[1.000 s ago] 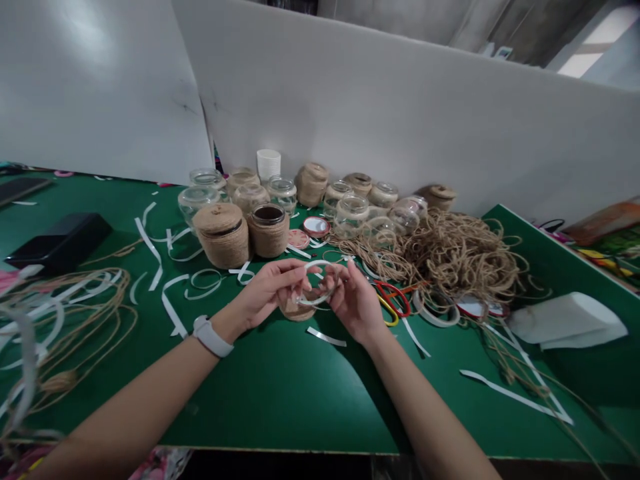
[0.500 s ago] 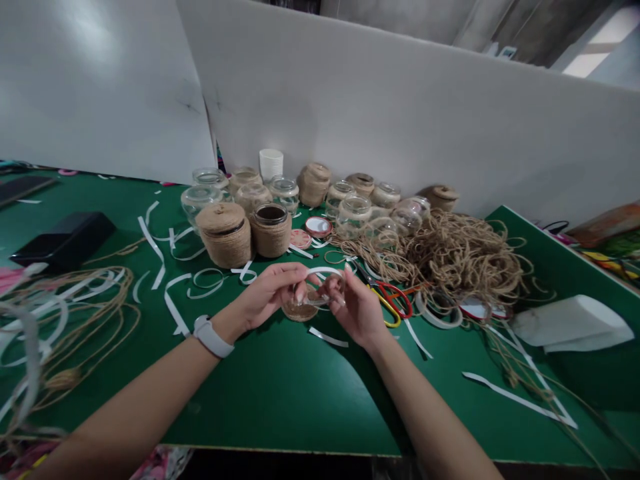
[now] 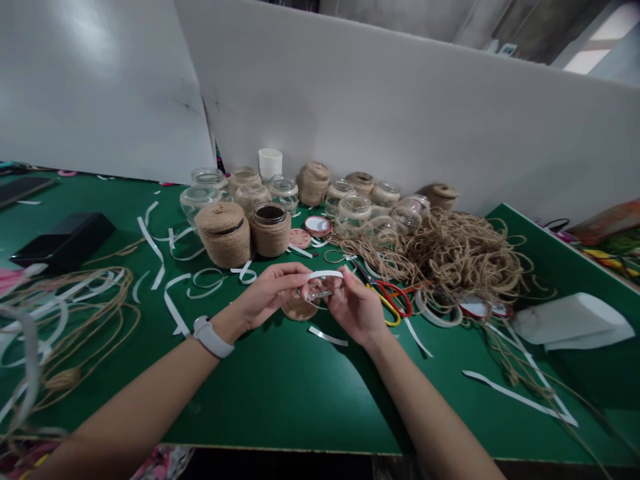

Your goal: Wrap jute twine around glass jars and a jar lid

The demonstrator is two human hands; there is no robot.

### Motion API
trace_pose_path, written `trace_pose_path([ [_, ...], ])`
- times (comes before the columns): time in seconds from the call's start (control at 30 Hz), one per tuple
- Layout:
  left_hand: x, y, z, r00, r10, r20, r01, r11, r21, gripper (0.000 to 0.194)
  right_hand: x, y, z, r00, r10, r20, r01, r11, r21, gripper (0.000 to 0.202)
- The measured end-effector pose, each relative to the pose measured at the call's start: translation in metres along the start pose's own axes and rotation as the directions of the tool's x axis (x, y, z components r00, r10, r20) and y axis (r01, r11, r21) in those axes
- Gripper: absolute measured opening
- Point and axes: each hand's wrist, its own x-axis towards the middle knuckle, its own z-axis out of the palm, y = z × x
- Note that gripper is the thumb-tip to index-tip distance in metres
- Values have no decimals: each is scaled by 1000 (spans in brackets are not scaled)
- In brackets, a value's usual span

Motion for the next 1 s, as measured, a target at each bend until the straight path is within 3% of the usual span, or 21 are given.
trace_pose_path([
  [0.47, -3, 1, 2, 997, -18, 75, 18, 1000, 6, 23, -2, 1, -1, 997, 16, 76, -11, 998, -65, 29],
  [0.73, -2, -2, 1, 998, -15, 61, 18, 999, -43, 31, -3, 0, 1, 999, 5, 42, 2, 985, -171, 33],
  [0.87, -1, -2, 2, 1000, -2, 29, 1, 1000, 24, 33, -5, -2, 3, 999, -39, 21, 43, 972, -233, 34],
  [1.0, 1, -2, 1, 989, 133, -70, -116, 972, 203, 33, -5, -9, 2, 983, -173, -61, 154, 959, -237, 33],
])
